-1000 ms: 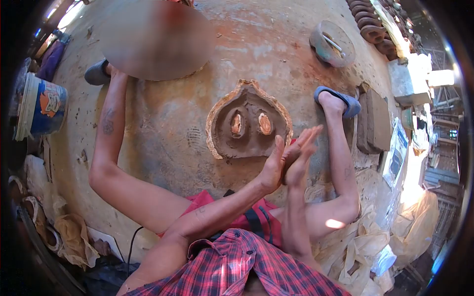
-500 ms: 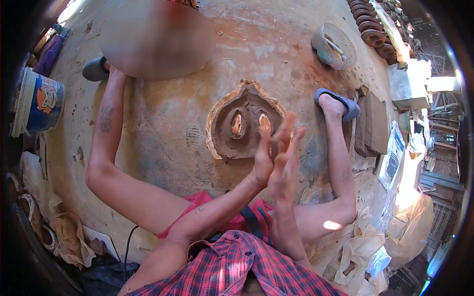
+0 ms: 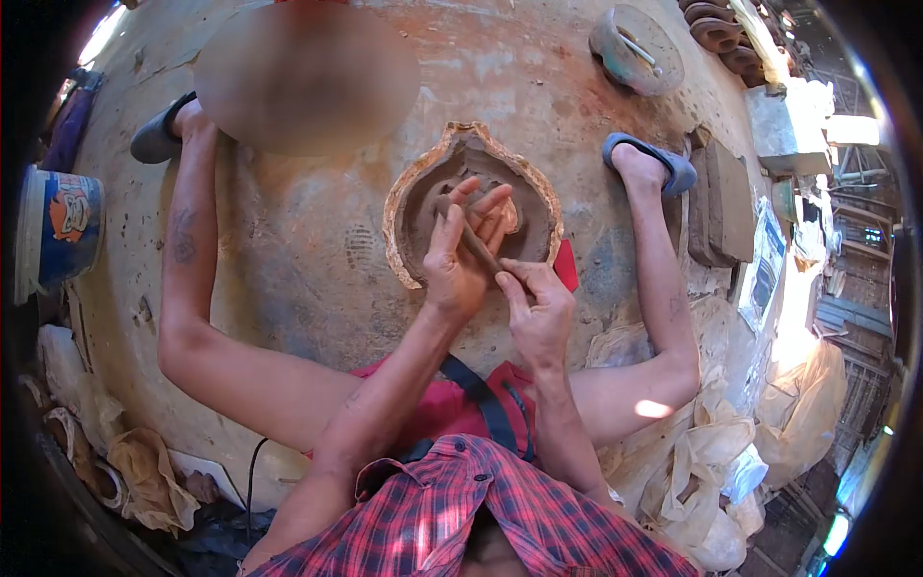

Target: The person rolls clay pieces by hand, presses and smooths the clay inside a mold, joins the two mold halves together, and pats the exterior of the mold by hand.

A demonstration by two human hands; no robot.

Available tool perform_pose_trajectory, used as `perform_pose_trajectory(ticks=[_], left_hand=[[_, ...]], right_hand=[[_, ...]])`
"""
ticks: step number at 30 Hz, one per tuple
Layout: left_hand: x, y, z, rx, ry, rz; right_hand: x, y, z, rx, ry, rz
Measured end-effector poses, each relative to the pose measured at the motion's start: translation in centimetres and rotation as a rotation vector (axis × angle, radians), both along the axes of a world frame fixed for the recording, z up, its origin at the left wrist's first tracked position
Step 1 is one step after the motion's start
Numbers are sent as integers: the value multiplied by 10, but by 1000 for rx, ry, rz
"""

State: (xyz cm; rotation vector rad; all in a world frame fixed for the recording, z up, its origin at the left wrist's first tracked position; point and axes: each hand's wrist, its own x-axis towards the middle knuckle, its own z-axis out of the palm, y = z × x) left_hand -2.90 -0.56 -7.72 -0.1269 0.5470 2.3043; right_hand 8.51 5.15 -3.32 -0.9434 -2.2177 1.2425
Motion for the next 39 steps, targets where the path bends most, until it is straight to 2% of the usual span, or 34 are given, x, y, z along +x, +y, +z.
perform_pose_trajectory(ticks=[2, 3, 5, 6, 7, 9, 12, 14, 21, 23, 32, 36, 39], left_hand=[[-9, -11, -8, -309, 233, -58], [-17, -22, -9, -304, 236, -68], [-26, -44, -11, -780, 584, -376], [-24, -46, -27, -888, 636, -277], [-24, -47, -24, -889, 634, -277], [-21, -47, -17, -1060, 910, -285], [-15, -41, -20, -1176, 1002, -219], [-14, -38, -22, -1174, 1030, -196], [-17, -35, -30, -1205, 1150, -123], [-18, -35, -32, -1210, 1142, -132], [-21, -35, -28, -1164, 1203, -95], [-32, -30, -30, -1113, 1228, -90], [-39, -28, -26, -1176, 1300, -130]], right_hand=[[4, 13, -7, -13, -11, 26], [5, 21, -9, -24, -17, 56], [7, 37, -15, 75, -36, 105], [6, 44, -20, 115, -72, 145], [4, 52, -28, 154, -105, 184], [1, 69, -49, 258, -66, 250], [-1, 82, -63, 329, -94, 372], [-3, 89, -73, 543, -126, 442], [-7, 96, -57, 600, -216, 424], [-11, 101, -57, 703, -241, 360], [-34, 115, -54, 729, -512, 383], [-26, 111, -57, 711, -502, 393], [-29, 106, -58, 662, -511, 390]])
